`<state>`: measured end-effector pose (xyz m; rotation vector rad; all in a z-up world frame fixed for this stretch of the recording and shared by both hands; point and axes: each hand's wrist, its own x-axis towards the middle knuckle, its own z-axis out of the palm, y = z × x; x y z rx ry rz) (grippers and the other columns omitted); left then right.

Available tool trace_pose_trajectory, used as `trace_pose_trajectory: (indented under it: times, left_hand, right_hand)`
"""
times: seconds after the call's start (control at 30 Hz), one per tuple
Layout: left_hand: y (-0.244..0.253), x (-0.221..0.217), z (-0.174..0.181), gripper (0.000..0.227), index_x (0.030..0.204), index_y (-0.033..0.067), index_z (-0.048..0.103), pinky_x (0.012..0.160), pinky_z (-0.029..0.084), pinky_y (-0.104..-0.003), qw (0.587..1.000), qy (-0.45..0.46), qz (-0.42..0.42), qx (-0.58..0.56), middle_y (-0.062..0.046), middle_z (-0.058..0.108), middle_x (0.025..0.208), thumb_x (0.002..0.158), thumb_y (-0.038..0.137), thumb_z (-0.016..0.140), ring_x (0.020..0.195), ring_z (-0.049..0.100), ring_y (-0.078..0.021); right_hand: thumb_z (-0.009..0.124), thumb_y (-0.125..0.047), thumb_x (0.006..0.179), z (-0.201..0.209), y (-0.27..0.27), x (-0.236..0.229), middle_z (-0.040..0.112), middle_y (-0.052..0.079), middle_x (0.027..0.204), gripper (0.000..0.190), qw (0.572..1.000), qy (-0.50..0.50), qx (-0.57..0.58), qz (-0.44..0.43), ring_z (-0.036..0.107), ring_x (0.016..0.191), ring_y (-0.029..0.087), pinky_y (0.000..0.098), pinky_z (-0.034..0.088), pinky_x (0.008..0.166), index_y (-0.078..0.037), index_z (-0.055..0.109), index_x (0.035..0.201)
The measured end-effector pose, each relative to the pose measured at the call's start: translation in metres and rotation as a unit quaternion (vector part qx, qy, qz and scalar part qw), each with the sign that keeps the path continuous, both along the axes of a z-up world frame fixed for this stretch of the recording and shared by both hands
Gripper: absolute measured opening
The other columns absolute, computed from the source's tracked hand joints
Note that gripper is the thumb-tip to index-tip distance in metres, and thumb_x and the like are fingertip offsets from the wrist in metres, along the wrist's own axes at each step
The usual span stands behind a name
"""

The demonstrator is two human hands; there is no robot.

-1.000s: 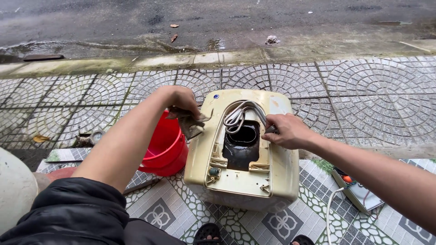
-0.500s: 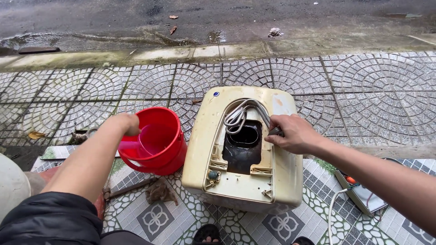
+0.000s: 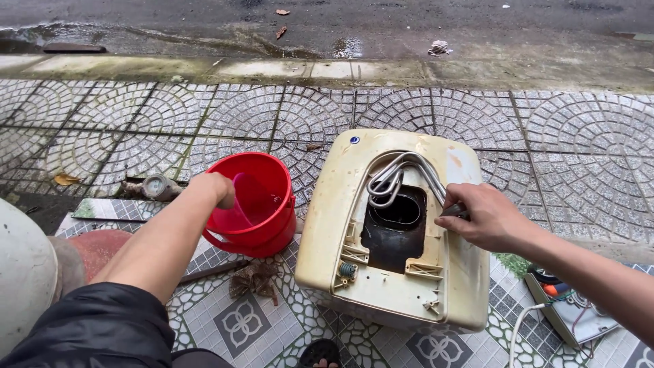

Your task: Cleaning the interior of a water heater tank and attempting to reinstall the heating element assembly.

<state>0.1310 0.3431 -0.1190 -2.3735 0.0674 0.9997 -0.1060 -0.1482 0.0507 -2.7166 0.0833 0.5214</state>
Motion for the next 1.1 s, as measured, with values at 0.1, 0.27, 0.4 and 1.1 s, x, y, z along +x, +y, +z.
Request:
trace_pose_trajectory:
  times: [0.1, 0.27, 0.4, 1.1]
  left_hand:
    - [-0.027, -0.017, -0.020, 0.053, 0.127, 0.0237, 0.075, 0.076, 0.062, -0.055, 0.993, -0.087, -0.053, -0.056, -0.004, 0.075, 0.120, 0.076, 0.037, 0.077, 0.116, 0.069, -0.0327]
    - [-0.055, -0.041, -0.046, 0.035, 0.126, 0.0083, 0.069, 0.057, 0.055, -0.063, 0.991, -0.052, -0.124, -0.018, -0.011, 0.071, 0.116, 0.094, 0.005, 0.057, 0.110, 0.065, -0.0344]
    - [-0.017, -0.023, 0.027, 0.028, 0.109, 0.0136, 0.080, 0.068, 0.061, -0.046, 0.989, -0.029, -0.125, -0.068, -0.008, 0.077, 0.103, 0.085, 0.022, 0.069, 0.097, 0.075, -0.0280]
    - [-0.088, -0.098, 0.376, 0.047, 0.137, 0.0284, 0.071, 0.087, 0.053, -0.036, 0.977, -0.094, -0.064, -0.180, 0.002, 0.077, 0.121, 0.097, 0.051, 0.061, 0.099, 0.068, -0.0205]
  right_hand:
    - [0.075, -0.033, 0.087, 0.001, -0.001, 0.000, 0.076, 0.014, 0.099, 0.019, 1.000, 0.004, 0.002, -0.012, 0.066, 0.107, 0.039, 0.0447, 0.052, 0.096, -0.016, 0.074, 0.097]
    - [0.076, -0.030, 0.086, 0.008, 0.001, -0.001, 0.076, 0.016, 0.091, 0.021, 0.999, -0.002, 0.027, -0.024, 0.068, 0.101, 0.040, 0.0456, 0.052, 0.090, -0.011, 0.074, 0.095]
    - [0.077, -0.029, 0.085, 0.013, -0.007, -0.002, 0.075, 0.019, 0.089, 0.023, 0.998, -0.016, 0.053, -0.030, 0.068, 0.099, 0.043, 0.0477, 0.053, 0.088, -0.009, 0.073, 0.095]
    - [0.081, -0.026, 0.092, 0.075, -0.041, -0.003, 0.068, 0.008, 0.094, 0.025, 0.957, -0.125, 0.120, -0.232, 0.060, 0.083, 0.020, 0.0365, 0.046, 0.070, -0.012, 0.060, 0.092]
